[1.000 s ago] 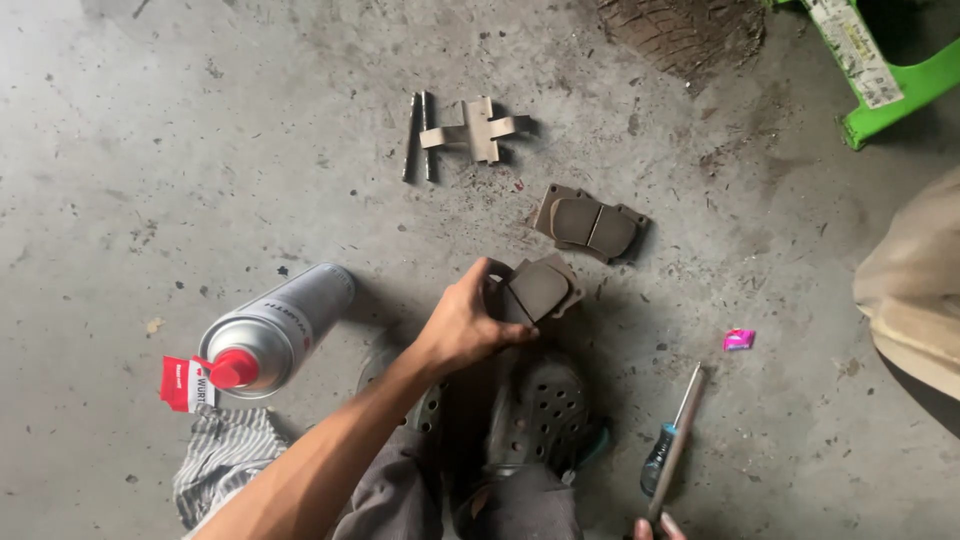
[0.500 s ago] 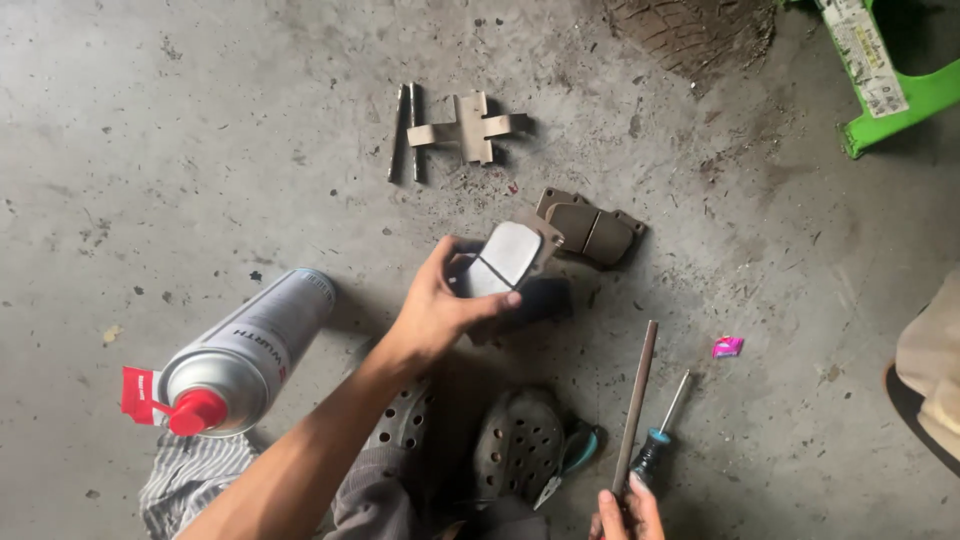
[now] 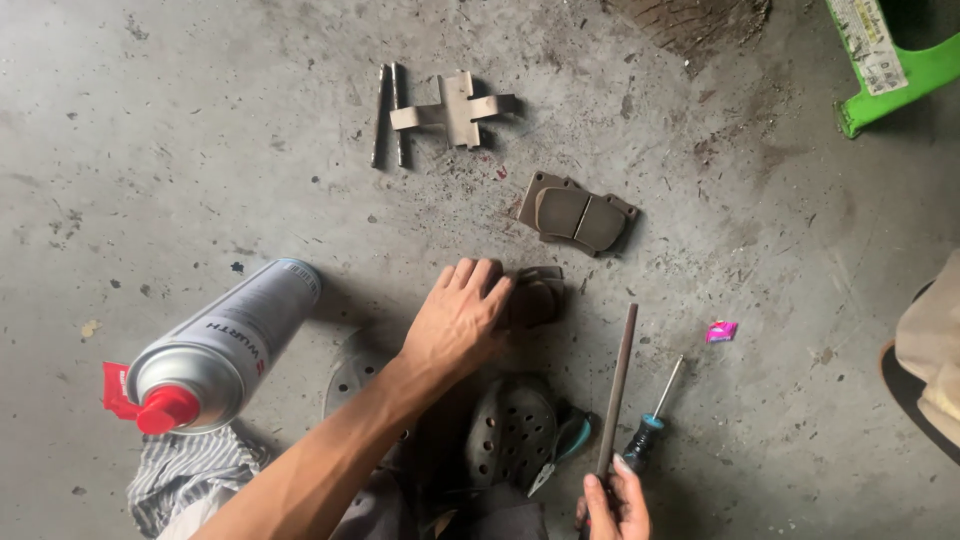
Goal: Filing down the edges or surfaces of automotive brake pads to prepare them for installation.
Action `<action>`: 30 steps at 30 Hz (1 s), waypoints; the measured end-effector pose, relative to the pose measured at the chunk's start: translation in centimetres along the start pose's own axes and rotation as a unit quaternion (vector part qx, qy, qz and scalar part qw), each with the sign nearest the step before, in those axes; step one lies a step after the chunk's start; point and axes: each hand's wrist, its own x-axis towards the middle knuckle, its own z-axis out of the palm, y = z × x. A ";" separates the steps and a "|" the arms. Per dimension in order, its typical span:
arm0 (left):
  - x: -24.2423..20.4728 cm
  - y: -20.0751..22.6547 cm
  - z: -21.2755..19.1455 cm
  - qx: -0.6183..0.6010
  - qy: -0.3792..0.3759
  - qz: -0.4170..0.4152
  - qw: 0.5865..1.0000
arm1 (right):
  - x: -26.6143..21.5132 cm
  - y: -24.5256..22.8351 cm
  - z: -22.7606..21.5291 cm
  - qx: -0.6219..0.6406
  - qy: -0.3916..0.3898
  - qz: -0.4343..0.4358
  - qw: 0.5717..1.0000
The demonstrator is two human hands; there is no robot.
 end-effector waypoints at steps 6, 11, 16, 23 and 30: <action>-0.1 0.4 0.1 0.096 0.040 0.012 0.994 | -0.7 -8.0 3.2 -0.079 -0.029 -0.031 0.996; -1.8 0.2 0.8 0.184 0.059 -0.016 0.981 | -0.7 -15.8 6.7 -0.218 -0.079 -0.173 0.957; -2.1 -0.5 0.9 0.158 0.086 -0.010 0.984 | 1.3 -16.0 8.3 -0.286 -0.110 -0.261 0.916; -1.2 0.0 0.3 0.155 0.090 0.008 0.984 | 0.3 -14.0 7.5 -0.190 -0.090 -0.178 0.961; -1.4 0.0 1.1 0.145 0.070 0.018 0.987 | -0.6 -10.4 4.9 -0.077 -0.071 -0.018 0.994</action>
